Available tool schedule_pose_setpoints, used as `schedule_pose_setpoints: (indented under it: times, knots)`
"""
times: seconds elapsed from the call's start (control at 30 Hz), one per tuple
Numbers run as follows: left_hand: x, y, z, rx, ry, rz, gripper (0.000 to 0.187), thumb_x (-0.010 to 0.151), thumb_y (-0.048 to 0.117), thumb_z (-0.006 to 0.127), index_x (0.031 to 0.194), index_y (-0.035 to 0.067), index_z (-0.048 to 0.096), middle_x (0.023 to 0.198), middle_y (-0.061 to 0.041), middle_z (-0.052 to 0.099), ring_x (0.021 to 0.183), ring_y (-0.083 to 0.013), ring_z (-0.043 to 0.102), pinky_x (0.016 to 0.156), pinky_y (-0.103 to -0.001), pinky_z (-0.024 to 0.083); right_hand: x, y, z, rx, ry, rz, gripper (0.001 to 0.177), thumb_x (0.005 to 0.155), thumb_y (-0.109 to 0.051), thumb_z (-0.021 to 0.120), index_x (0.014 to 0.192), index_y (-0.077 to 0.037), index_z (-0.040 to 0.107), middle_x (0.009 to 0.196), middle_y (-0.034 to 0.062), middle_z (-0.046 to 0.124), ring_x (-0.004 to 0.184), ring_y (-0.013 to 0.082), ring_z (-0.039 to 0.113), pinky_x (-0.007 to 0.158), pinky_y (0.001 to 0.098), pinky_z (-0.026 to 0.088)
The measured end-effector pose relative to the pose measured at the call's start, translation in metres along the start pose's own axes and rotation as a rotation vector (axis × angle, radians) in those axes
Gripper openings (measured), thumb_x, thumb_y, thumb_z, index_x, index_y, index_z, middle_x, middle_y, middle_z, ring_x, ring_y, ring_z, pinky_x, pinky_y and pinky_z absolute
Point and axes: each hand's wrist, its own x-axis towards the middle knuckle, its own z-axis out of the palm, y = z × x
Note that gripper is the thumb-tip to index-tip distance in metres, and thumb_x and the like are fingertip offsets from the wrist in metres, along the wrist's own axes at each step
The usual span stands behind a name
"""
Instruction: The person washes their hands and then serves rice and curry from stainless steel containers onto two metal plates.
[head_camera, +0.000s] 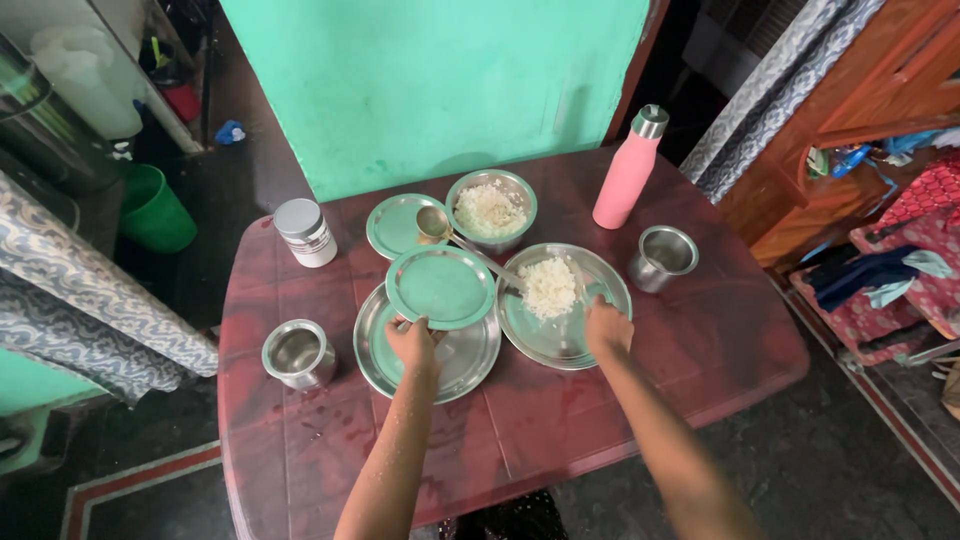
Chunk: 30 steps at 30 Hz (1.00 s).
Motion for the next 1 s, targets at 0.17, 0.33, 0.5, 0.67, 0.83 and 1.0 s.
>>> schedule_pose_setpoints:
  times: [0.17, 0.33, 0.5, 0.67, 0.83, 1.0]
  knots:
    - [0.006, 0.005, 0.003, 0.004, 0.032, 0.010, 0.042, 0.090, -0.005, 0.058, 0.126, 0.005, 0.038, 0.122, -0.019, 0.054, 0.096, -0.0292, 0.068, 0.076, -0.045, 0.066, 0.000, 0.007, -0.019, -0.014, 0.070, -0.054, 0.025, 0.101, -0.031, 0.057, 0.117, -0.012, 0.057, 0.104, 0.0151, 0.073, 0.094, 0.0375, 0.073, 0.075, 0.0514, 0.059]
    - [0.026, -0.015, 0.014, -0.039, 0.004, 0.024, 0.043, 0.090, -0.005, 0.057, 0.125, 0.007, 0.036, 0.123, -0.021, 0.056, 0.099, -0.0298, 0.069, 0.077, -0.046, 0.066, 0.005, 0.014, -0.031, 0.017, 0.091, -0.049, 0.023, 0.101, -0.030, 0.057, 0.117, -0.014, 0.057, 0.106, 0.0151, 0.072, 0.095, 0.0376, 0.072, 0.075, 0.0519, 0.058]
    - [0.037, -0.032, 0.046, -0.109, -0.037, 0.013, 0.044, 0.090, -0.006, 0.056, 0.125, 0.010, 0.034, 0.124, -0.022, 0.057, 0.101, -0.0328, 0.067, 0.077, -0.049, 0.065, 0.024, 0.016, -0.032, 0.111, 0.137, -0.082, 0.019, 0.100, -0.028, 0.059, 0.113, -0.014, 0.059, 0.106, 0.0155, 0.072, 0.095, 0.0386, 0.071, 0.075, 0.0524, 0.057]
    - [0.052, -0.062, 0.084, -0.147, -0.073, -0.006, 0.045, 0.090, -0.008, 0.056, 0.124, 0.012, 0.033, 0.127, -0.020, 0.056, 0.108, -0.0328, 0.066, 0.079, -0.051, 0.066, 0.083, 0.018, 0.014, 1.095, -0.008, 0.112, 0.017, 0.096, -0.021, 0.069, 0.106, -0.008, 0.067, 0.085, 0.0089, 0.074, 0.068, 0.0204, 0.065, 0.062, 0.0349, 0.050]
    - [0.070, -0.083, 0.125, -0.152, -0.042, 0.012, 0.044, 0.090, -0.009, 0.056, 0.124, 0.010, 0.035, 0.128, -0.019, 0.055, 0.107, -0.0330, 0.066, 0.078, -0.052, 0.067, 0.113, -0.020, 0.011, 1.579, -0.340, 0.183, 0.017, 0.093, -0.019, 0.070, 0.102, -0.006, 0.066, 0.077, 0.0024, 0.064, 0.055, 0.0102, 0.053, 0.047, 0.0252, 0.043]
    - [0.086, -0.095, 0.150, -0.203, 0.026, -0.033, 0.043, 0.092, -0.008, 0.057, 0.125, 0.008, 0.035, 0.125, -0.019, 0.057, 0.105, -0.0338, 0.068, 0.079, -0.049, 0.067, 0.127, -0.054, 0.019, 1.594, -0.440, 0.074, 0.019, 0.091, -0.017, 0.074, 0.099, -0.004, 0.063, 0.074, 0.0023, 0.061, 0.056, 0.0094, 0.053, 0.048, 0.0251, 0.043]
